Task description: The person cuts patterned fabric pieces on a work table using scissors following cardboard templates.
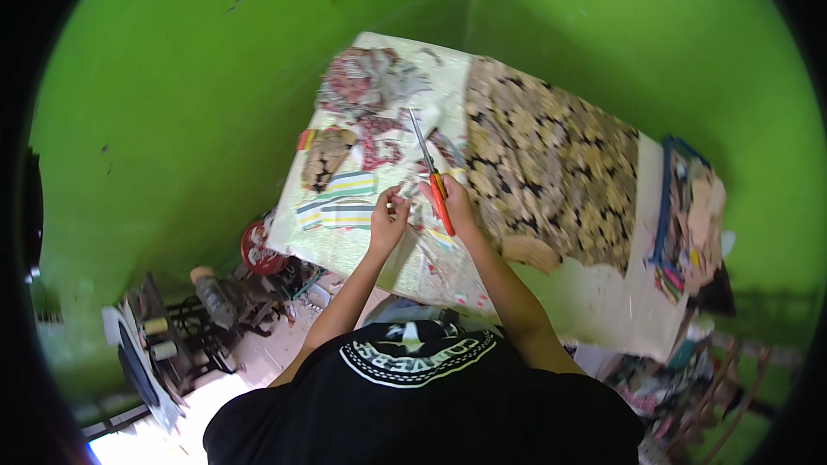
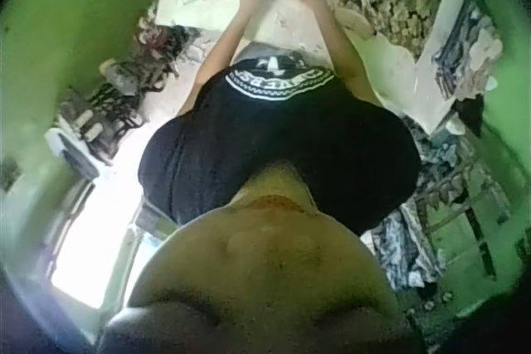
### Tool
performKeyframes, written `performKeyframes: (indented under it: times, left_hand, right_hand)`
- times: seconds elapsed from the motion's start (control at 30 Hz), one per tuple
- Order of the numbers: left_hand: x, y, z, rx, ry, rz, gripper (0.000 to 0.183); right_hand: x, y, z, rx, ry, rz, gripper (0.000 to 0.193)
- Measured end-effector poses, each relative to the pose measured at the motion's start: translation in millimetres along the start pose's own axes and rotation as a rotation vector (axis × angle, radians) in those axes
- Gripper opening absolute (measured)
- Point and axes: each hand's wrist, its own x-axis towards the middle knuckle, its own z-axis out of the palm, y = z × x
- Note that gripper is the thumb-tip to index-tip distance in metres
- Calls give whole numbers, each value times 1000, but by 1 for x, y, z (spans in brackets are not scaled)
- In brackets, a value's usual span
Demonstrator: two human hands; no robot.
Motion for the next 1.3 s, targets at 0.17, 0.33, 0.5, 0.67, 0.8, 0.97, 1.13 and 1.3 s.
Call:
performKeyframes:
  times: [0.17, 0.33, 0.5, 0.67, 0.8, 0.97, 1.13, 1.3]
  left_hand:
    - [-53, 8, 67, -280, -399, -404, 38]
    - [-86, 28, 112, 112, -539, 194, 39]
    - [-86, 36, 138, 628, -609, 462, 63]
    - [-96, 13, 144, 910, -574, 500, 70]
    - [-96, 12, 138, 949, -503, 444, 64]
    - [-88, 11, 131, 947, -477, 541, 48]
    - [-90, 8, 119, 1038, -481, 556, 46]
    - [-97, 12, 103, 1105, -429, 527, 46]
  right_hand:
    - [-93, 21, -87, -44, 336, 89, 27]
    - [-168, 46, -152, -28, 658, 98, 26]
    - [-202, 67, -204, -26, 794, 114, 25]
    - [-191, 90, -255, -277, 828, -32, 30]
    - [-166, 56, -269, -628, 687, -65, 38]
    - [-138, 59, -284, -923, 485, -151, 47]
    - [-141, 56, -310, -1091, 355, -55, 64]
    - [-140, 62, -345, -1154, 386, -208, 64]
